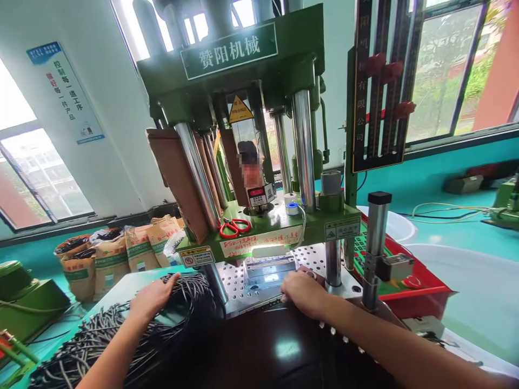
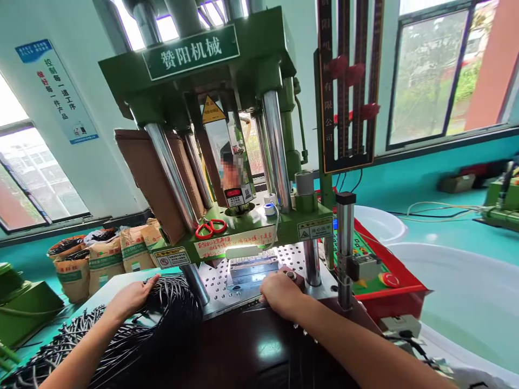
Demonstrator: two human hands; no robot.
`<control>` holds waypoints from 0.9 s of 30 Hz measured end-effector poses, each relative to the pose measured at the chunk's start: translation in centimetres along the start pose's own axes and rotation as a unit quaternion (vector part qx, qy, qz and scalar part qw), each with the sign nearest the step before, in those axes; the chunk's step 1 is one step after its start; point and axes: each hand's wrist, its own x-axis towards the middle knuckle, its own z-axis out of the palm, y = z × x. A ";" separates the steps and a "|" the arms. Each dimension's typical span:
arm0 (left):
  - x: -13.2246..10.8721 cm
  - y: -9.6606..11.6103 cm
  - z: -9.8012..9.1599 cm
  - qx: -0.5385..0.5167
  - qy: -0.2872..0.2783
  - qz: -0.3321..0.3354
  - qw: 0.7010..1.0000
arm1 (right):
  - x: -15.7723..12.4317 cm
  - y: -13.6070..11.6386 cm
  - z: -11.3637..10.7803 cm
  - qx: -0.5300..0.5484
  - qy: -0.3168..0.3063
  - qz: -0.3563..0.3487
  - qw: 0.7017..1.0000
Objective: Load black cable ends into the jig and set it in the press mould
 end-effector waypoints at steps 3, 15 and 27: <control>-4.2 3.7 -1.3 0.083 0.094 0.086 0.988 | 0.1 -0.8 -0.2 -0.022 -0.029 -0.006 0.999; -7.3 8.9 3.2 0.032 -0.067 0.420 0.905 | -16.4 2.3 -5.3 0.014 0.064 0.145 0.987; -9.3 23.9 14.5 -0.049 -0.155 0.513 0.843 | -23.8 3.9 -2.0 0.098 0.029 0.268 0.958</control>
